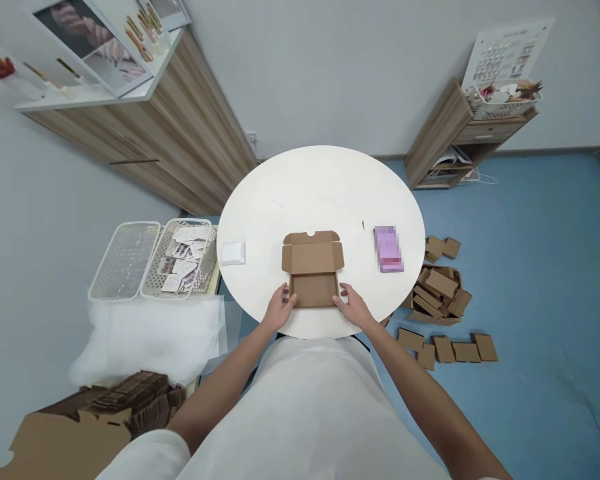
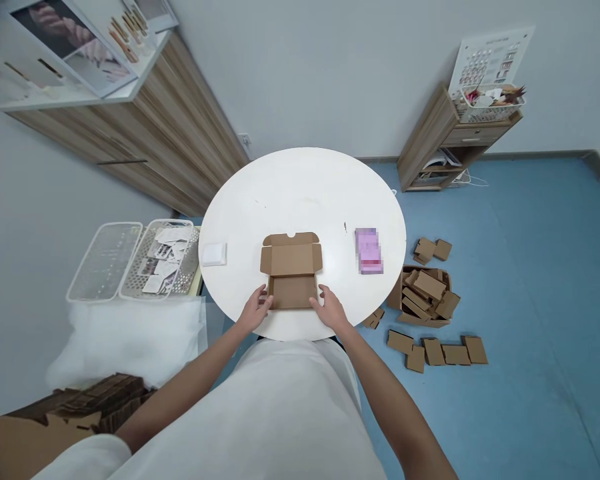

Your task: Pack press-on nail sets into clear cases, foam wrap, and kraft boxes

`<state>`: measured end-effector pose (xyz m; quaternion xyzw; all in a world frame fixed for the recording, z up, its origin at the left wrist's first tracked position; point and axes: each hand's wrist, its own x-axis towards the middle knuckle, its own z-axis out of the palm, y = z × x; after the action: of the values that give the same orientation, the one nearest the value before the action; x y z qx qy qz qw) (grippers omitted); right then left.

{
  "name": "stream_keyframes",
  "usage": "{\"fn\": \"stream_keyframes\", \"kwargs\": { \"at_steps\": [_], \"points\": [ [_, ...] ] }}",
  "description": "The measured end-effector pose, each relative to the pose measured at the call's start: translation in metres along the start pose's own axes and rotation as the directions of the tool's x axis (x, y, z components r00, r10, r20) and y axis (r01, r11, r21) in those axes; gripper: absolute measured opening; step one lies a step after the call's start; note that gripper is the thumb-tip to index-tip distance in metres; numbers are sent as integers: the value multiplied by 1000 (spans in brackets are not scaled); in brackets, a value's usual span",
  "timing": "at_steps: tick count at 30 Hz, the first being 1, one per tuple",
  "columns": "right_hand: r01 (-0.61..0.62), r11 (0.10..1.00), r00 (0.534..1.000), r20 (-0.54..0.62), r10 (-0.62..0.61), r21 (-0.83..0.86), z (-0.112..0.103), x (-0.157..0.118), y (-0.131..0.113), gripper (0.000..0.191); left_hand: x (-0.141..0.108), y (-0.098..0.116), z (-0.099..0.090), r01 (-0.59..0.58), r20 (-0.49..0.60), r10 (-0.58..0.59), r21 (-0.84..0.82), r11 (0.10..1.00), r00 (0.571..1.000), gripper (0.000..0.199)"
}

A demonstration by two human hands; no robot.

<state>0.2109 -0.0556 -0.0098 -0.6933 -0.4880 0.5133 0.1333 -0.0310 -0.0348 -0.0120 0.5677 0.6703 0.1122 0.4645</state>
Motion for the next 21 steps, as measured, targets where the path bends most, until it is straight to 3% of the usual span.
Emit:
{"fn": "stream_keyframes", "kwargs": {
  "at_steps": [2,5,11,17,21],
  "points": [
    [-17,988,996,93,3,152,1,-5,4,59,-3,2,7,81,-53,-86,-82,993,995,59],
    [-45,954,984,180,-10,298,3,-7,8,59,-6,12,14,156,-38,-164,-158,975,986,56],
    [27,946,995,84,-57,324,-3,8,9,57,1,33,13,76,21,-73,-316,946,997,56],
    [62,918,997,22,-77,393,-20,26,-2,55,21,39,16,16,22,-4,-604,797,1000,59],
    [58,888,998,7,-68,455,-23,30,-6,57,29,39,19,21,27,-5,-645,764,1000,56]
  ]
}}
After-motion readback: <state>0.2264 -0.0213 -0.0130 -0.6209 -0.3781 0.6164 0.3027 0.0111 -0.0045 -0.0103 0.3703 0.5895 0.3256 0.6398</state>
